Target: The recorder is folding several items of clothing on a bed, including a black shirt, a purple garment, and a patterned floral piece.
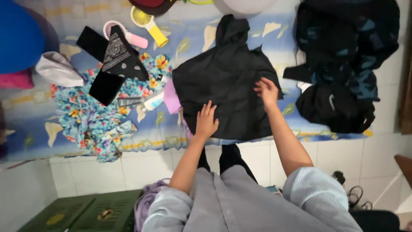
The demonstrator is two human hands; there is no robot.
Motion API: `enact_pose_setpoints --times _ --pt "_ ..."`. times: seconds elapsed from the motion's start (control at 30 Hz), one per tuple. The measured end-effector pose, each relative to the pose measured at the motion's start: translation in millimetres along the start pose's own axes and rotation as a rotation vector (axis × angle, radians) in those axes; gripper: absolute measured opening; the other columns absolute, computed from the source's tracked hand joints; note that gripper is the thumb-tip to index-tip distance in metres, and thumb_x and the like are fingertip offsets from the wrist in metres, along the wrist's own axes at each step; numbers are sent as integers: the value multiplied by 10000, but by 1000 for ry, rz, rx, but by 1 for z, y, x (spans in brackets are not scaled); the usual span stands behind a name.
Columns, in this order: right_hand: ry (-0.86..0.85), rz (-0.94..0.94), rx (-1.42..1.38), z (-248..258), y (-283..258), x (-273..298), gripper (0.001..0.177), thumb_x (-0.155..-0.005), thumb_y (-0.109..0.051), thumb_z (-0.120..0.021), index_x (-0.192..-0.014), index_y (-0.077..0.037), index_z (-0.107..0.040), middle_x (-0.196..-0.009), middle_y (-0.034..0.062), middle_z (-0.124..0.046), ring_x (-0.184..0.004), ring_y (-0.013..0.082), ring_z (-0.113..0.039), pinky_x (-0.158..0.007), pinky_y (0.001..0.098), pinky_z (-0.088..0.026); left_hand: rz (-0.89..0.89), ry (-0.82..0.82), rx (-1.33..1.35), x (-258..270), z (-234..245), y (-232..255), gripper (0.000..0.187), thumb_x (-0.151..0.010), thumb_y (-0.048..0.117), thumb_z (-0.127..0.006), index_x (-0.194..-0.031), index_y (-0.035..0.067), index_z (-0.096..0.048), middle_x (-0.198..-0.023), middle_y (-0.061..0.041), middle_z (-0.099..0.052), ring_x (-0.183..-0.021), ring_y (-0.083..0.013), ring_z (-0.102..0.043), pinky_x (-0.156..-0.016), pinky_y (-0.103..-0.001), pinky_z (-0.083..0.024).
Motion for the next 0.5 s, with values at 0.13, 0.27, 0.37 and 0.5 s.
enact_pose_setpoints --times 0.13,0.27,0.37,0.5 --pt "-346 93 -14 -87 -72 -44 315 -1038 -226 -599 -1310 -75 -645 -1115 71 -753 -828 145 -724 -653 260 -535 157 -89 -81 -9 -49 -14 734 -799 238 -743 -1471 93 -484 -1648 -164 -288 -1488 -416 -267 -1130 -672 -260" --pt "-621 -119 -153 -170 -114 -53 393 -1012 -284 -597 -1366 -120 -647 -1348 54 -657 -1022 152 -699 -787 294 -562 303 -318 -152 9 -100 -26 709 -821 318 -742 -1462 147 -494 -1641 -129 -271 -1513 -398 -209 -1171 -712 -171" --pt "-639 -99 -36 -212 -118 -78 444 -983 -341 -594 -1394 -179 -630 -1434 31 -605 -1055 151 -647 -763 315 -525 456 -398 -109 26 -116 -34 712 -842 322 -723 -1487 157 -472 -1650 -124 -254 -1528 -391 -189 -1168 -715 -155" --pt "-486 -337 -156 -226 -94 -123 357 -986 -384 -612 -1290 -196 -609 -1276 -72 -612 -980 182 -688 -731 346 -539 462 -338 -77 35 -111 -37 704 -839 316 -719 -1486 158 -493 -1662 -117 -286 -1539 -387 -208 -1188 -701 -159"
Point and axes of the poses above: each hand's wrist, its own x-axis away from the middle knuckle, its own z-axis out of the back of the hand, y = z × x, the point moved 7 cm from there along -x, towards the middle knuckle
